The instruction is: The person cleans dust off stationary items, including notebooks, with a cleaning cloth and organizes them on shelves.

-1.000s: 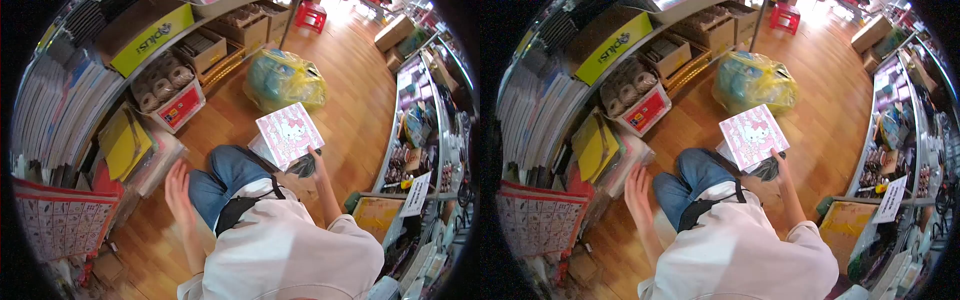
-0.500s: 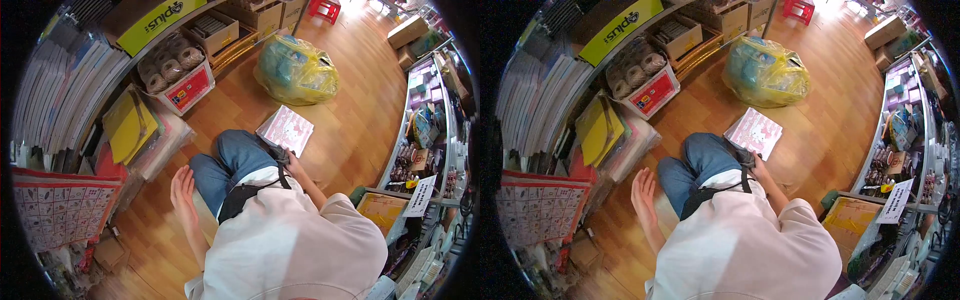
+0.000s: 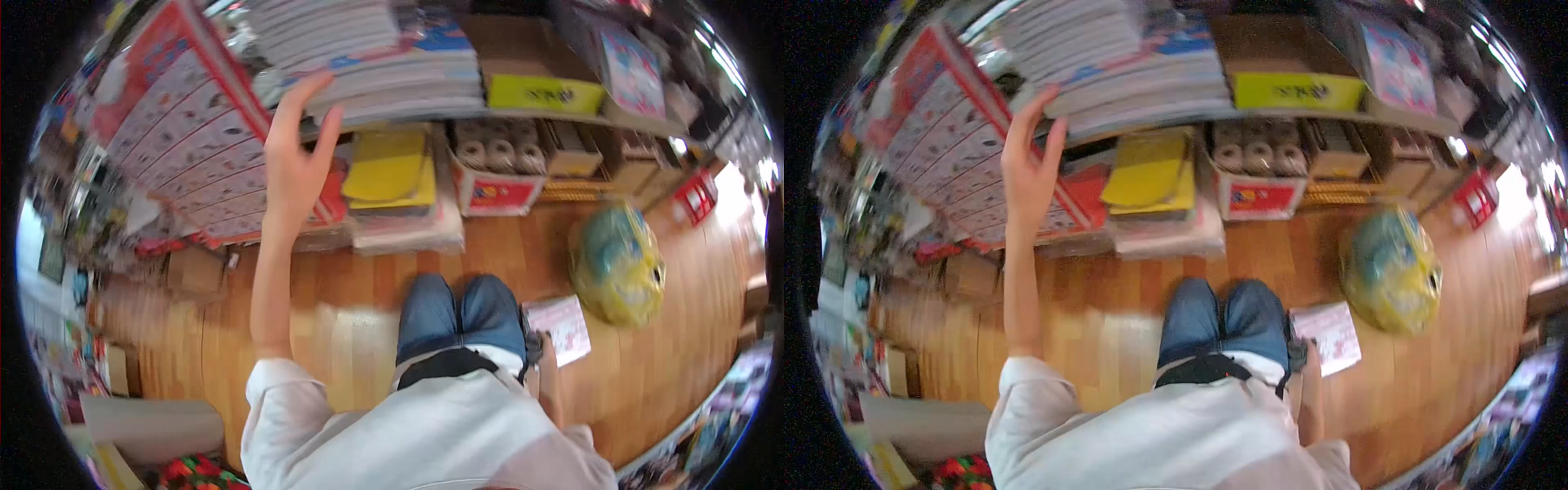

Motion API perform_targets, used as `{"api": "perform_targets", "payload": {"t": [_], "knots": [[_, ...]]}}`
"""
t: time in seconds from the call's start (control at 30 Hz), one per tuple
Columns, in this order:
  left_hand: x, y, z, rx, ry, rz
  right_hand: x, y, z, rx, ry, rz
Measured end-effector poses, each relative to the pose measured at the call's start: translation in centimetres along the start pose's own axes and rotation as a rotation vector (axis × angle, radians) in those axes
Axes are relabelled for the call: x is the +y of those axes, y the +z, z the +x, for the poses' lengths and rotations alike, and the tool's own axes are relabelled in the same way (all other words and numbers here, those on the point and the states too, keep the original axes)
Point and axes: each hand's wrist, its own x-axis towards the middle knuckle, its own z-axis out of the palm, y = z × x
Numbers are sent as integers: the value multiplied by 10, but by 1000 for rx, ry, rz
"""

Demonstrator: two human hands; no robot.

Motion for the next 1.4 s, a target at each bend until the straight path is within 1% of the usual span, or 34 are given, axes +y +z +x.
{"api": "perform_targets", "payload": {"t": [0.03,0.1,0.17,0.23,0.27,0.3,0.33,0.37,0.43,0.47,0.5,0.57,0.6,0.63,0.7,0.73,0.77,0.8,0.83,0.87,0.9,0.97,1.0,1.03,1.07,1.1,1.17,1.2,1.23,1.27,1.3,1.33,1.37,1.4], "knots": [[-9,-4,29,26,242,187,-2,-3,3,0,19,-65],[-24,0,73,163,435,298,12,-6,27,101,-132,-113],[-34,-3,109,-22,240,469,6,7,16,115,-111,-129],[-64,1,147,-107,246,639,6,18,4,148,-98,-137],[-91,3,168,-99,245,633,8,19,1,164,-151,-150],[-121,3,186,-50,415,841,9,17,-3,180,-203,-161],[-138,0,195,2,586,1046,10,12,1,193,-207,-216],[-137,-6,201,10,590,1035,7,10,-1,198,-217,-210],[-129,-15,215,-418,44,456,8,8,-7,234,-265,-380],[-125,-13,208,-311,118,380,3,27,-26,344,-320,-466],[-120,-11,205,-311,125,371,1,27,-24,351,-325,-459],[-108,-11,197,-171,241,481,0,29,-21,346,-338,-518],[-100,-9,192,-127,250,485,-8,45,-36,332,-306,-527],[-91,-11,188,-128,251,485,-15,52,-37,332,-306,-526],[-80,-14,181,-112,330,702,-24,60,-36,275,-383,-645],[-76,-13,171,-111,334,702,-28,59,-30,274,-575,-800],[-70,-9,155,65,557,789,-37,77,-42,273,-578,-795],[-61,-5,138,245,781,864,-53,113,-74,253,-625,-774],[-49,-2,119,238,785,799,-72,151,-108,233,-673,-750],[-30,0,95,230,792,732,-93,190,-143,-8,-654,-634],[14,5,51,191,817,669,-111,224,-173,-239,-633,-499],[41,12,-1,95,793,590,-132,256,-203,-603,-577,-328],[48,16,-26,62,808,492,-138,276,-220,-586,-576,-318],[52,21,-48,29,820,393,-140,298,-235,-653,-626,-269],[54,26,-68,-31,784,301,-140,311,-241,-719,-676,-219],[56,32,-87,-94,745,209,-138,314,-238,-699,-671,-211],[57,44,-123,-237,706,126,-131,314,-232,-187,-530,-125],[58,52,-143,-214,659,135,-133,319,-238,-120,-431,-185],[52,58,-160,-220,649,128,-134,322,-232,-152,-338,-165],[45,65,-177,-110,542,184,-128,316,-219,-209,-320,-156],[39,71,-194,1,432,243,-122,310,-210,-268,-300,-148],[33,78,-213,142,128,209,-118,310,-212,-265,-291,-155],[38,82,-216,141,116,214,-114,311,-215,-269,-275,-98],[44,87,-219,303,-374,-289,-109,313,-217,-273,-257,-40]]}}
